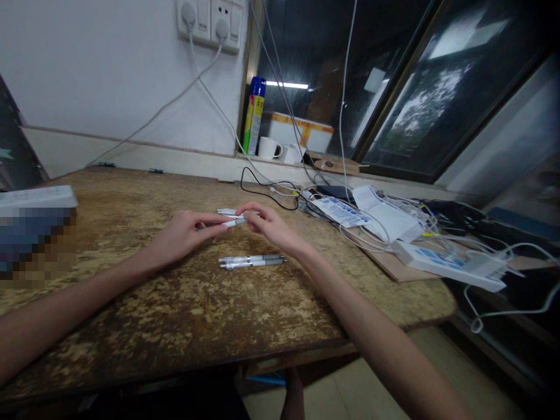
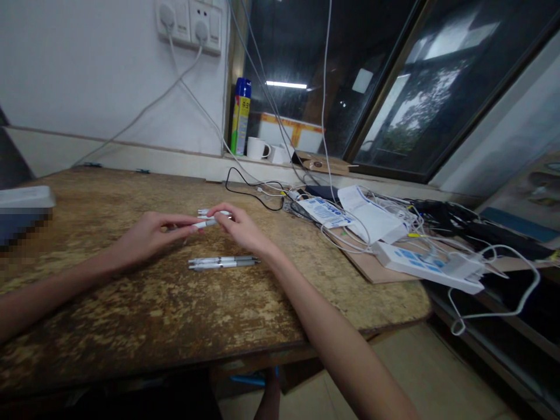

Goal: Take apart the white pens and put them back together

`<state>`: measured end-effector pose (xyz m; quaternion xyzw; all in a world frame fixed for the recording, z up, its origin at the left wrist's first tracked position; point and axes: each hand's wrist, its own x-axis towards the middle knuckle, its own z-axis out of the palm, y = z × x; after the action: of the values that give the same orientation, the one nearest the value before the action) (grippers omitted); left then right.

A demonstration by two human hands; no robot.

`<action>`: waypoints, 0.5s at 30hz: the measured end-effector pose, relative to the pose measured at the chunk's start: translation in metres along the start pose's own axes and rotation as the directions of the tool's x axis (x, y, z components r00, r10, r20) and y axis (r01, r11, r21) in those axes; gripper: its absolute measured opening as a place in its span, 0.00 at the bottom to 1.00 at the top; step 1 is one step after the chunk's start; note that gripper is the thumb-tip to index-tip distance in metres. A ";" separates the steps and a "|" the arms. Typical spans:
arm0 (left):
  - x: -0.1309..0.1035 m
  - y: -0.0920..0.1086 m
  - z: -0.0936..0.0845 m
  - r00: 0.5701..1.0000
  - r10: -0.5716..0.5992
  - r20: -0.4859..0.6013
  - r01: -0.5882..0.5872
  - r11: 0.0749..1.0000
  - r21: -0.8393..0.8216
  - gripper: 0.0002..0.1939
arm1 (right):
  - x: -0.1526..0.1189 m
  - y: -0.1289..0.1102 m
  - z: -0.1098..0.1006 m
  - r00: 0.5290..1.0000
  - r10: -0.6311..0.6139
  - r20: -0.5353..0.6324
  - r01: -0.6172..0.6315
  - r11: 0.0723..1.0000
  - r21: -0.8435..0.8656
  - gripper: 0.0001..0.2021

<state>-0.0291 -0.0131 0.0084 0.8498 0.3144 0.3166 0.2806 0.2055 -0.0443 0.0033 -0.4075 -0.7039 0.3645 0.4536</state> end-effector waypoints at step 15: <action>0.008 -0.019 0.004 0.971 -0.239 -0.007 0.189 0.787 -0.588 0.20 | 0.000 -0.003 0.012 1.000 0.021 0.006 -0.022 0.994 0.109 0.10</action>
<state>-0.0277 0.0036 -0.0041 0.6681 0.3075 0.3977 0.5486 0.1937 -0.0471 0.0020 -0.3889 -0.6796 0.4080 0.4695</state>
